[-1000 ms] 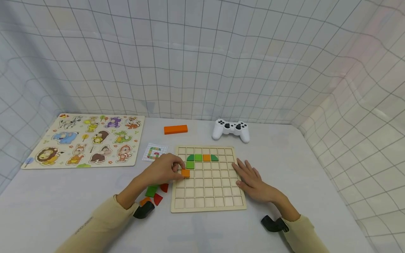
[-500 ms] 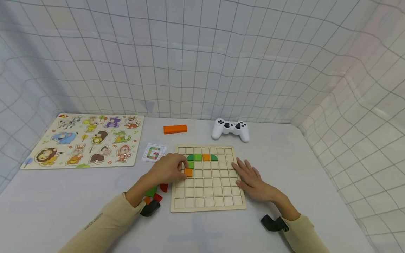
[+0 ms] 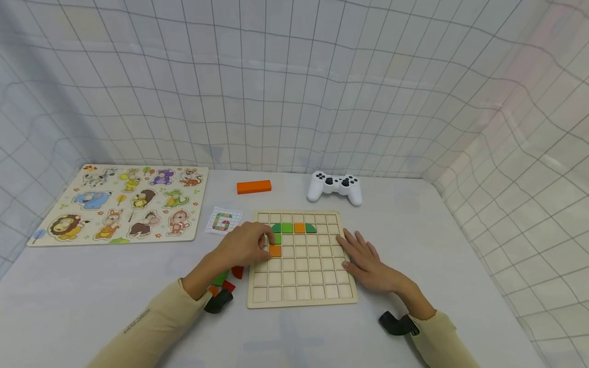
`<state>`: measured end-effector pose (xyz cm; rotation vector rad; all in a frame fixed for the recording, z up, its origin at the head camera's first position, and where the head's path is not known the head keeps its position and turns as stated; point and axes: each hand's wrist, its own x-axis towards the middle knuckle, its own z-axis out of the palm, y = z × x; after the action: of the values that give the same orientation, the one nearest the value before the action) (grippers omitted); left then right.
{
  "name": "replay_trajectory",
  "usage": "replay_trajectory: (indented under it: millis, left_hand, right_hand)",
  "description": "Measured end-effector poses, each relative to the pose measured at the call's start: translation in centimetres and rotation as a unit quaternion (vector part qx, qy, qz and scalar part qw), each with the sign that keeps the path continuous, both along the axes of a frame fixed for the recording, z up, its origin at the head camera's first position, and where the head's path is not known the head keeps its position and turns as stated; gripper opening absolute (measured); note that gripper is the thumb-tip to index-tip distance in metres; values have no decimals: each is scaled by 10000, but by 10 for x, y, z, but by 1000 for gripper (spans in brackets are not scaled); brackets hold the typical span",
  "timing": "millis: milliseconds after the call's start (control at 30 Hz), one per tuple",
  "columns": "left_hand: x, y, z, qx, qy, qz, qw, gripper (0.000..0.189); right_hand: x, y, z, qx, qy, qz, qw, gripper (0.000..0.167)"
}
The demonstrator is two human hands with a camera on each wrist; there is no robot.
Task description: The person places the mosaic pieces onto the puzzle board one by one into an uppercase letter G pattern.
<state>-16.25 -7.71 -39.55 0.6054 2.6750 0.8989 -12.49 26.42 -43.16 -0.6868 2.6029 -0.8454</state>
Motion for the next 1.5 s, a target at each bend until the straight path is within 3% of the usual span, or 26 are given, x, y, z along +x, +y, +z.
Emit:
replay_trajectory:
  millis: [367,667,867,1233,1500]
  left_hand:
    - [10,-29,8,138,147,7,9998,21]
    - [10,-55,5,339,-448,-107,9984,24]
    - [7,-67,3,462,-527,-208,9973,20]
    - [6,-71,2,280,-689,-100,9972,17]
    - [6,-70,0,253,-539,-24,9982,19]
  right_hand:
    - [0,0,1,-11,32,-12,10000,63]
    - [1,-1,0,-41,53,-17,10000,62]
    - [1,-1,0,12,-11,-44,10000,63]
    - [1,-1,0,37,30,-38,10000,64]
    - [1,-2,2,19,-7,-38,10000,64]
